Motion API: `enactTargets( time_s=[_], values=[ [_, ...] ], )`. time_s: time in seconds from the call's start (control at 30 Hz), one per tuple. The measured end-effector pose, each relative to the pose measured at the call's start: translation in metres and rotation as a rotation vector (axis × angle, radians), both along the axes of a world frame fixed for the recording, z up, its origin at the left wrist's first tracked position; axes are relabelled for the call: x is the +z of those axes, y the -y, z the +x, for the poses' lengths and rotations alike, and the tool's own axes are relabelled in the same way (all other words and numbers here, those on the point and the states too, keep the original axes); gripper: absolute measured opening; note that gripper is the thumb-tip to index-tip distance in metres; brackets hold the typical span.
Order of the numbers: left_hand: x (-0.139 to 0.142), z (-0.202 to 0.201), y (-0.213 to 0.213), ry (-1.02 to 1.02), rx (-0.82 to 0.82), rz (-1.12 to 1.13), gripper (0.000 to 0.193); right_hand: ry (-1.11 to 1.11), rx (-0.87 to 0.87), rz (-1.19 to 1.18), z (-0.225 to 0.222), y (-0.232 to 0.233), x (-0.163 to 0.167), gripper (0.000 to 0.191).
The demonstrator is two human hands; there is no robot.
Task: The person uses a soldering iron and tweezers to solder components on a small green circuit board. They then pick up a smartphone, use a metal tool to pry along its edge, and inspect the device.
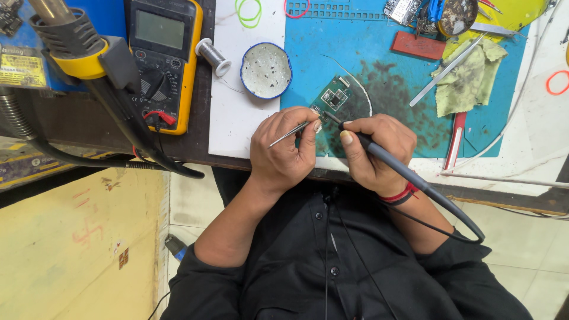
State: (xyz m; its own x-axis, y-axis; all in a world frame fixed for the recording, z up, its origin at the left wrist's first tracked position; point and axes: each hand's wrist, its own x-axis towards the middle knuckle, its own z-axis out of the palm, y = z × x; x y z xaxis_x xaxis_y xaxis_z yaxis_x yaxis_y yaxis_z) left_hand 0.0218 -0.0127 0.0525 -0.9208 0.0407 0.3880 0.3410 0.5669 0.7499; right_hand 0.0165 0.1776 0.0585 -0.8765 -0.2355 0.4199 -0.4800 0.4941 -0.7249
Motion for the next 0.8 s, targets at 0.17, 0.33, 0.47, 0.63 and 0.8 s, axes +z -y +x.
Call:
enactTargets(
  time_s=[0.17,0.33,0.47,0.63,0.8],
  values=[
    [0.0007,-0.0003,0.0002,0.008,-0.001,0.0,0.012,0.01,0.024,-0.028,-0.0004,-0.0006,-0.0002,0.01],
    [0.0011,-0.0004,-0.0001,0.004,0.002,0.002,0.011,0.011,0.036,-0.047,-0.0002,-0.0014,0.0001,0.01],
    [0.0013,-0.0003,0.0003,0.01,0.0,0.0,0.011,0.016,0.029,-0.038,0.0,-0.0008,0.0003,0.01],
    [0.0009,-0.0005,0.0004,0.011,-0.003,0.006,0.01,0.005,0.017,-0.032,-0.0003,-0.0003,0.0,0.009],
    [0.0008,-0.0007,0.0006,0.013,-0.003,0.001,0.01,0.009,0.035,-0.044,-0.0009,-0.0002,-0.0002,0.01]
  ],
)
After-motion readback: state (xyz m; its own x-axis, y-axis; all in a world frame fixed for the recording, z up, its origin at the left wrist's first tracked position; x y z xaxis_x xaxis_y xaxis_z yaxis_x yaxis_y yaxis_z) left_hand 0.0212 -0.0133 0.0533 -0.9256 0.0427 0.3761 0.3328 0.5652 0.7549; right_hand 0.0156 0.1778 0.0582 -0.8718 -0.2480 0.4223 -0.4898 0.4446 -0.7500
